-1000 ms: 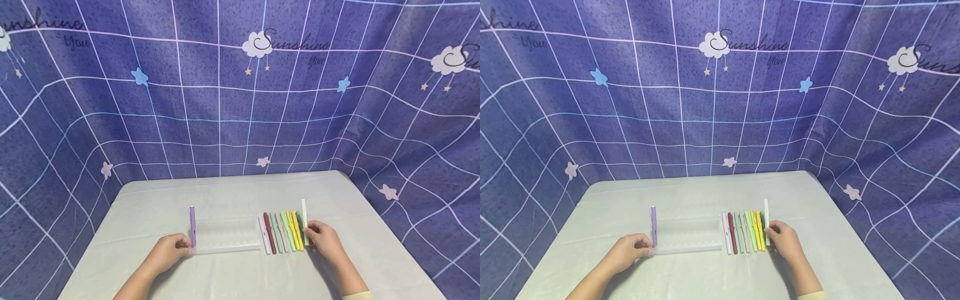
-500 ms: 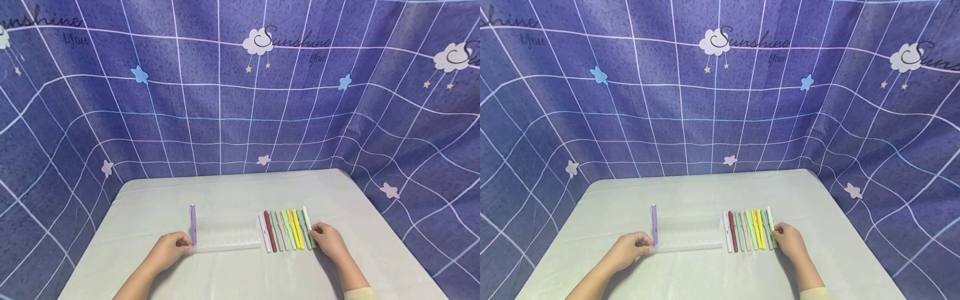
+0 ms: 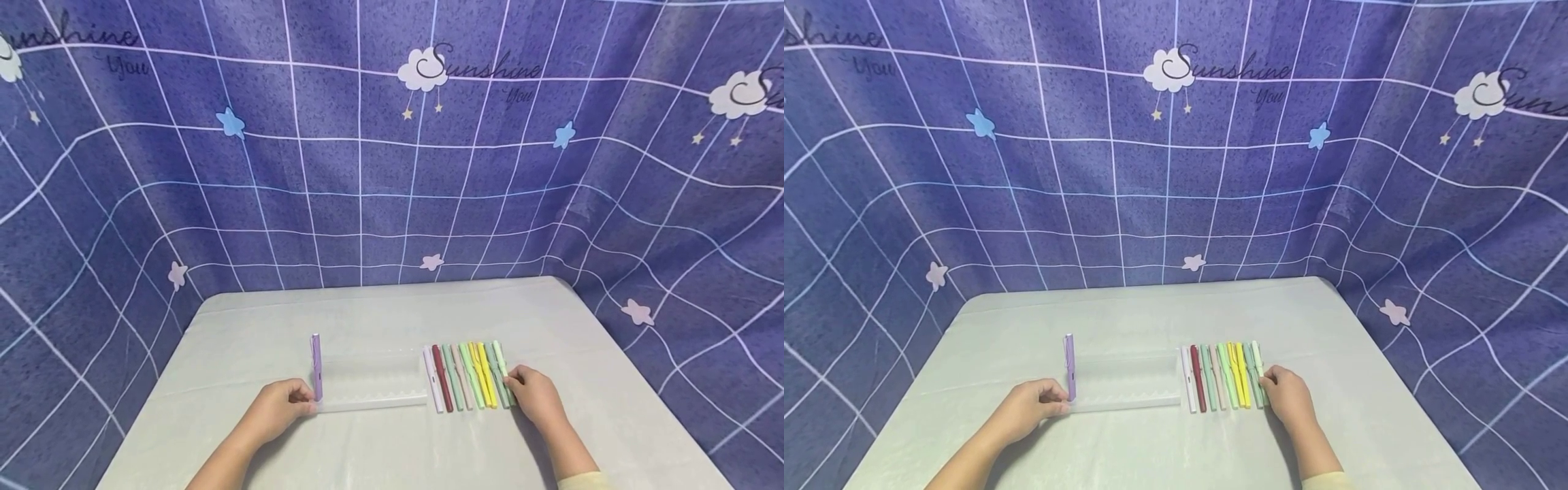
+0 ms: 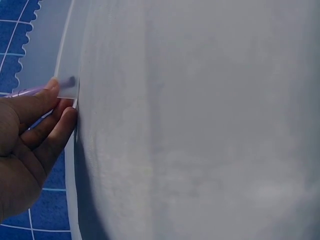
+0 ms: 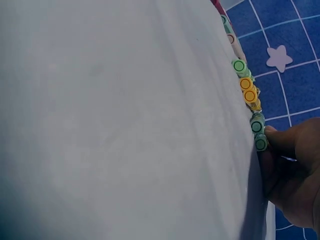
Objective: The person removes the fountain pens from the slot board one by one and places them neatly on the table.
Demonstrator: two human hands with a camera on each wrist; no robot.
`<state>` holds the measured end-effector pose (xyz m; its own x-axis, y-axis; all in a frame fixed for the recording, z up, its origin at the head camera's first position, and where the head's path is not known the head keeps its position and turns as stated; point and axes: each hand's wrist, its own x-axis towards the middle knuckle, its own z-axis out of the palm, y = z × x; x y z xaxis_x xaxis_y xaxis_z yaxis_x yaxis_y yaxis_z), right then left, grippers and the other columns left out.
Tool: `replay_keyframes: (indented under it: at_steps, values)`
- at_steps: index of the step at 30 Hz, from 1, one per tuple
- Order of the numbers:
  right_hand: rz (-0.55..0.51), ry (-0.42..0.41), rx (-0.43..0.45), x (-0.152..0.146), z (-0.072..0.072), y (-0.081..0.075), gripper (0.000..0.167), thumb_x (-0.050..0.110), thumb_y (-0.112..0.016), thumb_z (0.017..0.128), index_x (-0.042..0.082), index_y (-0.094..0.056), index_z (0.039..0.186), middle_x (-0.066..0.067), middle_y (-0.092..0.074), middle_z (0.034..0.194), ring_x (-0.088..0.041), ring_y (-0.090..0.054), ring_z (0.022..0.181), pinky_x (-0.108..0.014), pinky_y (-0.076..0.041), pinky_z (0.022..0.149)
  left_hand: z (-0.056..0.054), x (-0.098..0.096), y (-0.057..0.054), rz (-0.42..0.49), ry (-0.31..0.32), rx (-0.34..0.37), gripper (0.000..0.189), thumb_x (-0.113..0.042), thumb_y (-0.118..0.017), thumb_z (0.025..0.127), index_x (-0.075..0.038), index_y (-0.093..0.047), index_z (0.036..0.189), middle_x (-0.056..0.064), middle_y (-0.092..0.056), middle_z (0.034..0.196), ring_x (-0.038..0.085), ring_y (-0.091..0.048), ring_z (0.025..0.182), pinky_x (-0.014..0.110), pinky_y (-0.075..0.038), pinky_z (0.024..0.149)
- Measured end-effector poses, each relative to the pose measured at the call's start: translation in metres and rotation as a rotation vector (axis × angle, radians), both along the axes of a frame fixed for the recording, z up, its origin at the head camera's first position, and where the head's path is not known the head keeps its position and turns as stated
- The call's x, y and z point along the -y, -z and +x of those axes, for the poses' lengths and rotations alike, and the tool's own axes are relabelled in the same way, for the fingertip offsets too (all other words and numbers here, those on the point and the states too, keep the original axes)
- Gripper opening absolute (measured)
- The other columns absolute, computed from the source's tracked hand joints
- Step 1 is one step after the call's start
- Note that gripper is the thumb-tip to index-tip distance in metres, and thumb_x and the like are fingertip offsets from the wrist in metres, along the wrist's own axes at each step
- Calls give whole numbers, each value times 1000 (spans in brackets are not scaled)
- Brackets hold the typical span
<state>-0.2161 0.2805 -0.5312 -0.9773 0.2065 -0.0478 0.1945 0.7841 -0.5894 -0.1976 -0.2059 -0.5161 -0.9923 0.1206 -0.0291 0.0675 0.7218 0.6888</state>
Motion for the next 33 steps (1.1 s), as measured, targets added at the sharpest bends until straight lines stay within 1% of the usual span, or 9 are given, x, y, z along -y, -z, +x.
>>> replay_keyframes:
  at_steps: [4,7,11,13,16,21,24,27,33]
  values:
    - [27,-2,14,0,0,-3,22,25,-64,94,3,-68,98,-2,-67,81,-15,-56,70,-33,-48,61,-1,0,1,0,-1,5,13,-21,-79,80,-25,-67,83,-13,-64,80,7,-59,82,38,-51,82]
    - [52,-16,34,-1,0,-9,30,32,-64,95,3,-69,99,-4,-69,84,-17,-58,73,-38,-50,66,-1,0,1,3,2,12,13,-22,-79,80,-25,-67,83,-13,-64,81,8,-59,83,40,-51,84]
    - [110,-33,32,-2,-1,-18,48,46,-59,95,0,-69,105,-16,-71,95,-32,-65,85,-50,-50,78,-1,1,1,5,2,15,13,-22,-79,80,-25,-67,83,-13,-64,81,8,-59,83,40,-51,84]
    - [133,-38,15,-1,-1,-23,56,51,-55,96,-3,-66,110,-22,-70,101,-40,-65,93,-54,-49,83,-1,1,0,6,1,15,13,-22,-79,80,-25,-67,83,-12,-64,80,8,-59,83,39,-51,83]
    - [144,-50,-38,4,-3,-32,58,51,-53,97,-3,-64,114,-22,-69,103,-41,-64,97,-55,-48,85,-1,1,-1,9,8,14,13,-22,-79,80,-24,-67,83,-12,-65,81,8,-59,83,40,-51,83]
    - [75,-100,-124,19,-10,-49,51,51,-54,97,4,-66,112,-14,-71,102,-32,-66,93,-51,-50,83,-1,2,-1,10,14,12,13,-22,-79,80,-24,-67,83,-12,-65,81,8,-60,83,40,-52,83]
    - [-9,-137,-139,32,-15,-58,52,55,-54,95,7,-67,112,-10,-71,100,-25,-68,85,-45,-52,79,-1,1,-1,6,11,14,13,-22,-79,80,-24,-67,83,-12,-65,80,8,-60,83,40,-52,83]
    - [-107,-175,-131,48,-21,-66,49,54,-58,94,8,-66,110,-9,-71,92,-18,-67,74,-36,-53,69,-1,1,-1,-1,8,18,13,-22,-79,80,-24,-67,82,-12,-64,80,8,-60,83,40,-51,83]
    - [-202,-254,-143,86,-28,-75,36,47,-63,93,13,-67,103,-5,-68,82,-20,-66,71,-29,-51,63,-1,0,-2,-4,-2,25,13,-22,-79,80,-25,-67,82,-13,-64,80,8,-59,83,40,-51,83]
